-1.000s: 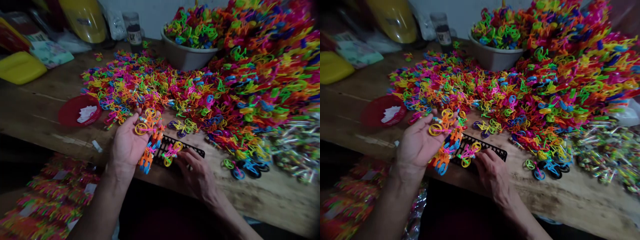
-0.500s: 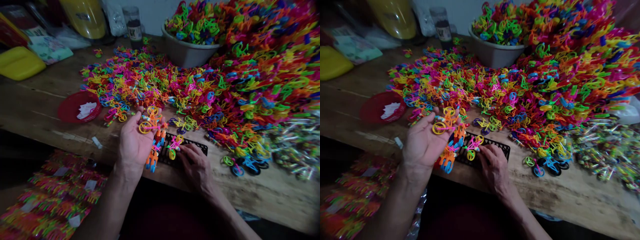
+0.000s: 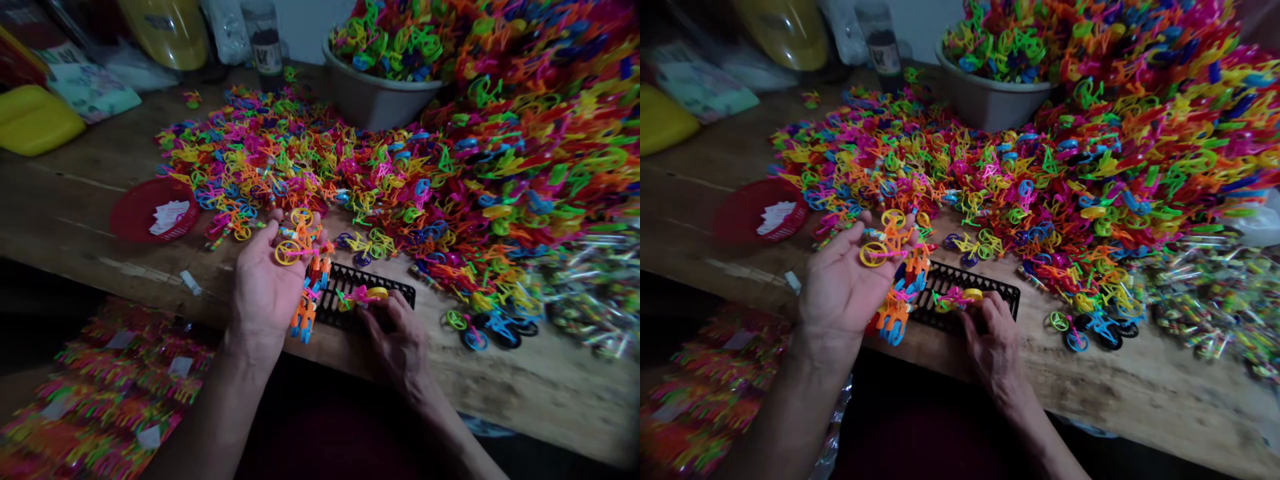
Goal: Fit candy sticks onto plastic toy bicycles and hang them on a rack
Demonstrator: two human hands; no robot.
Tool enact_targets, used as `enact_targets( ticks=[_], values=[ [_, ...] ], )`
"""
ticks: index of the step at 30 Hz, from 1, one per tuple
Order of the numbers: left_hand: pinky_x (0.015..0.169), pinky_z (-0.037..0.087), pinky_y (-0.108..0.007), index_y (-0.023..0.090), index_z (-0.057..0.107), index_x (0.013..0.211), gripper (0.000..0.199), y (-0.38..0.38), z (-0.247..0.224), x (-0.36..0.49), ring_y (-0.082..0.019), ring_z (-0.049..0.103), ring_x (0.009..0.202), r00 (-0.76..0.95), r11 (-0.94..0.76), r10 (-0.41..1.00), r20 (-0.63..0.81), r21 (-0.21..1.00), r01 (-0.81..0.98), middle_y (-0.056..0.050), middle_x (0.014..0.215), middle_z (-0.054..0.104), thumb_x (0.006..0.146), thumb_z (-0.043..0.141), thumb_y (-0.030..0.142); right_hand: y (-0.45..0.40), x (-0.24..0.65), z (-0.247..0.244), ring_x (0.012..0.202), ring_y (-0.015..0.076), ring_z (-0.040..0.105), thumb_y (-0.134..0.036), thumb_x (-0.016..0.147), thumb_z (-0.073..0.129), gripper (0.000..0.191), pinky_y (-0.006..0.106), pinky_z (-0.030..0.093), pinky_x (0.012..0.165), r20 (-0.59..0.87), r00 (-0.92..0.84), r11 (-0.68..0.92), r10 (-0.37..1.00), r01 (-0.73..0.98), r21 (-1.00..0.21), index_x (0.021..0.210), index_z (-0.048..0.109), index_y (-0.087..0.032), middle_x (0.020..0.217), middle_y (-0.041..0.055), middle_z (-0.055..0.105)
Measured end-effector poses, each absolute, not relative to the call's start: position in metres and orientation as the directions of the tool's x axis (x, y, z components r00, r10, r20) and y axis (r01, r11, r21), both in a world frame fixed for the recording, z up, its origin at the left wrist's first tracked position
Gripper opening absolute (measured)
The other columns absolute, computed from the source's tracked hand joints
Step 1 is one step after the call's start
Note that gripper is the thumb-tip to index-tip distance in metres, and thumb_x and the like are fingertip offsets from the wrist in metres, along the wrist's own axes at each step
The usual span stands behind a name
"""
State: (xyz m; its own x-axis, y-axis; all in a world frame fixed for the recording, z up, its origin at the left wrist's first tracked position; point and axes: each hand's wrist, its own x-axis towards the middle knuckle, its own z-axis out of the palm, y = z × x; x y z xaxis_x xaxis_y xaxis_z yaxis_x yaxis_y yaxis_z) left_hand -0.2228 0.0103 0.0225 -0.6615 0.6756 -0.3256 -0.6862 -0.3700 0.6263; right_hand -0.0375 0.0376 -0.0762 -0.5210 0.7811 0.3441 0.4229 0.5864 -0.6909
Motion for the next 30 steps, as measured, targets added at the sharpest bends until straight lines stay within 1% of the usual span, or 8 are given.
enact_targets(
  ticks=[4,7,9,12,15,20,26,30],
  values=[
    [0.092,0.05,-0.05,0.015,0.059,0.088,0.015,0.011,0.023,-0.222,-0.029,0.06,0.109,-0.669,-0.363,0.671,-0.32,0.645,-0.672,-0.01,0.103,0.067,0.088,0.044,0.016,0.038,-0.034,-0.079,0.08,0.0153,0.056,-0.016,0.087,0.057,0.002,0.033,0.043,0.073,0.412,-0.59,0.711,0.694,0.474,-0.519,0.087,0.056,-0.018,0.089,0.0041,0.06],
    [0.092,0.05,-0.051,0.016,0.059,0.086,0.014,0.011,0.022,-0.222,-0.029,0.06,0.11,-0.672,-0.364,0.671,-0.312,0.651,-0.666,-0.009,0.104,0.066,0.087,0.045,0.015,0.036,-0.028,-0.083,0.085,0.0166,0.057,-0.013,0.089,0.053,0.012,0.035,0.042,0.076,0.389,-0.66,0.758,0.643,0.475,-0.446,0.098,0.06,-0.019,0.098,0.006,0.062],
    [0.092,0.05,-0.05,0.016,0.058,0.085,0.013,0.011,0.021,-0.223,-0.029,0.06,0.109,-0.667,-0.362,0.676,-0.313,0.647,-0.671,-0.008,0.101,0.067,0.087,0.045,0.016,0.033,-0.022,-0.087,0.089,0.0176,0.057,-0.009,0.09,0.048,0.026,0.036,0.043,0.079,0.365,-0.706,0.78,0.606,0.439,-0.446,0.11,0.059,-0.02,0.105,0.0078,0.061],
    [0.093,0.049,-0.049,0.016,0.058,0.084,0.014,0.011,0.02,-0.223,-0.028,0.06,0.11,-0.661,-0.352,0.684,-0.308,0.654,-0.67,-0.008,0.097,0.067,0.087,0.044,0.016,0.029,-0.012,-0.091,0.096,0.0191,0.055,-0.004,0.09,0.041,0.045,0.038,0.046,0.081,0.333,-0.757,0.783,0.563,0.36,-0.507,0.13,0.048,-0.022,0.115,0.0111,0.057],
    [0.094,0.049,-0.048,0.017,0.058,0.085,0.014,0.01,0.019,-0.223,-0.027,0.059,0.111,-0.666,-0.345,0.68,-0.305,0.669,-0.659,-0.007,0.097,0.067,0.087,0.045,0.017,0.028,-0.008,-0.089,0.099,0.0202,0.055,-0.004,0.088,0.043,0.051,0.036,0.05,0.079,0.351,-0.762,0.773,0.544,0.293,-0.562,0.136,0.041,-0.022,0.116,0.0126,0.055],
    [0.094,0.05,-0.048,0.016,0.057,0.084,0.013,0.01,0.021,-0.224,-0.028,0.058,0.112,-0.65,-0.336,0.691,-0.315,0.657,-0.676,-0.008,0.097,0.066,0.088,0.044,0.017,0.03,-0.019,-0.072,0.095,0.0199,0.055,-0.005,0.086,0.048,0.034,0.034,0.051,0.077,0.43,-0.654,0.737,0.622,0.304,-0.604,0.118,0.051,-0.018,0.103,0.011,0.058],
    [0.094,0.05,-0.048,0.016,0.057,0.081,0.014,0.009,0.019,-0.228,-0.027,0.059,0.11,-0.609,-0.339,0.722,-0.33,0.598,-0.726,-0.004,0.088,0.066,0.088,0.045,0.014,0.026,-0.052,-0.064,0.075,0.0137,0.058,-0.013,0.088,0.054,0.008,0.027,0.047,0.067,0.39,-0.621,0.638,0.68,0.238,-0.733,0.093,0.057,-0.019,0.083,0.003,0.062],
    [0.094,0.05,-0.048,0.016,0.059,0.083,0.012,0.009,0.018,-0.228,-0.026,0.059,0.11,-0.605,-0.339,0.732,-0.315,0.601,-0.724,-0.006,0.096,0.066,0.087,0.047,0.016,0.021,-0.07,-0.071,0.068,0.013,0.056,-0.017,0.089,0.053,0.007,0.029,0.043,0.065,0.414,-0.6,0.66,0.684,0.268,-0.702,0.083,0.057,-0.018,0.076,0.0013,0.062]
  ],
)
